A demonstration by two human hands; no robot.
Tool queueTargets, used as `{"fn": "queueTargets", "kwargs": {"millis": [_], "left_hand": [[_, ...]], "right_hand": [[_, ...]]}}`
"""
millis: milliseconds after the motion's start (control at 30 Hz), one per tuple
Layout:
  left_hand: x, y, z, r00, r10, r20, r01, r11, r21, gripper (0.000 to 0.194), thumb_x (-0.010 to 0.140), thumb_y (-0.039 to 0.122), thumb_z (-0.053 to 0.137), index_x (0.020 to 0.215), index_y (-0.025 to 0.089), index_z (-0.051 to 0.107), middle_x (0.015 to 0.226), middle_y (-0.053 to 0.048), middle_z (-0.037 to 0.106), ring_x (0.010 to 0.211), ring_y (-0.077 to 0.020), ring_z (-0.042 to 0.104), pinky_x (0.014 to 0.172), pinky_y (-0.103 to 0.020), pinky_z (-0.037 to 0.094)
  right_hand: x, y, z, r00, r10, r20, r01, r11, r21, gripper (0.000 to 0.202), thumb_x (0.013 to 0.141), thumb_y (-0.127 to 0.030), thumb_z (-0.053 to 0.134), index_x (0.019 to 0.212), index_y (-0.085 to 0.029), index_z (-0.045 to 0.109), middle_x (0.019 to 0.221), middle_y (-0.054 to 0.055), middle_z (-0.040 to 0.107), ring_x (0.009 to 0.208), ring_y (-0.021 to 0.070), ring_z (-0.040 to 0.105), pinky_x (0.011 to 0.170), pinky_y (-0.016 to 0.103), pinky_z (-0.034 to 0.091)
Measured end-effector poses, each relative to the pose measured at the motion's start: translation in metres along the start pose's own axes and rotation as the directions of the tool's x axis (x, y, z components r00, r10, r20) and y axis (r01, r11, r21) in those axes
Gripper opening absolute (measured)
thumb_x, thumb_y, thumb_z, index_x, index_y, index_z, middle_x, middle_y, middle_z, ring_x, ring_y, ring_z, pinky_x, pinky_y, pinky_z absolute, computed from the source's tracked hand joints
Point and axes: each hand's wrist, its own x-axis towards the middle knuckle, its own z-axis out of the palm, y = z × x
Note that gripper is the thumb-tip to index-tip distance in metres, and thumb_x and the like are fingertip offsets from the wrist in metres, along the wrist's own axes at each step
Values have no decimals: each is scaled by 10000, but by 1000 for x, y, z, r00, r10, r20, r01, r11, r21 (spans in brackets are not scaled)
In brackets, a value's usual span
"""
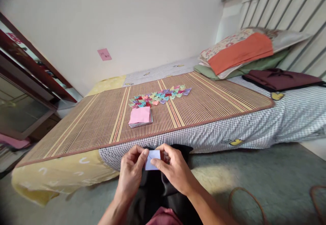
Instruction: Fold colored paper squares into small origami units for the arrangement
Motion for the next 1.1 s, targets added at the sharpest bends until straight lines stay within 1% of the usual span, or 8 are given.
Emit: {"fn": "queueTargets", "kwargs": {"millis": [100, 167, 267, 433, 667, 833, 1000, 1100], "left_hand": [[-2, 1, 3, 998, -26, 62, 25, 1000, 17, 463, 882, 565, 743, 674, 194, 560, 589, 44, 468, 565, -118, 381, 524, -233, 318], [-3, -1, 4, 997, -53, 57, 54, 999, -3, 464, 868, 568, 759, 670, 190, 577, 582, 37, 492, 560, -119, 391, 520, -232, 321], [-5, -4, 4, 995, -93, 32, 95, 993, -75, 454, 850, 566, 785, 680, 177, 624, 590, 20, 554, 559, -120, 435, 529, -229, 357], [-8, 1, 4, 993, -79, 85, 93, 982, -164, 366, 860, 522, 802, 909, 162, 754, 774, -35, 707, 693, -156, 588, 644, -238, 469], [-10, 1, 11, 991, -130, 22, 132, 978, -164, 410, 754, 534, 879, 714, 147, 748, 652, -23, 662, 616, -138, 526, 592, -237, 438], [-5, -2, 10, 979, -193, 59, 201, 958, -207, 449, 662, 515, 939, 630, 151, 679, 603, -12, 641, 586, -128, 523, 583, -238, 421], [-4, -4, 8, 974, -205, 99, 218, 963, -155, 485, 672, 546, 921, 606, 164, 631, 563, 1, 598, 539, -114, 469, 540, -242, 356], [-4, -1, 8, 971, -186, 150, 206, 971, -125, 462, 707, 535, 901, 616, 164, 642, 570, 2, 588, 556, -119, 467, 553, -246, 358]], "right_hand": [[2, -1, 1, 998, -27, -54, 24, 998, -51, 300, 932, -452, 733, 844, -185, 627, 706, -30, 559, 636, 130, 509, 583, 230, 415], [3, -2, 3, 998, -46, -48, 39, 990, -132, 349, 946, -438, 714, 742, -189, 580, 655, -41, 503, 605, 121, 455, 552, 233, 365], [3, -2, 7, 999, -45, -25, 39, 981, -189, 367, 964, -434, 685, 714, -188, 577, 620, -42, 482, 586, 121, 429, 533, 242, 328], [7, 3, 8, 992, -22, -124, 16, 999, -50, 407, 960, -542, 653, 772, -187, 591, 641, -36, 481, 583, 126, 425, 535, 243, 361], [5, 7, 16, 974, -34, -224, 51, 996, 69, 410, 943, -563, 686, 783, -192, 613, 674, -20, 521, 622, 140, 470, 573, 246, 417], [8, 7, 19, 974, -16, -228, 48, 990, 133, 386, 911, -538, 722, 759, -192, 640, 702, -12, 542, 648, 149, 512, 598, 247, 453], [11, 3, 15, 975, -93, -200, 96, 995, 8, 324, 958, -457, 668, 777, -189, 671, 742, 3, 573, 685, 161, 557, 628, 255, 466], [11, 0, 10, 968, -130, -212, 113, 989, -92, 326, 969, -415, 642, 725, -200, 624, 689, -8, 556, 640, 151, 531, 599, 253, 437]]}}
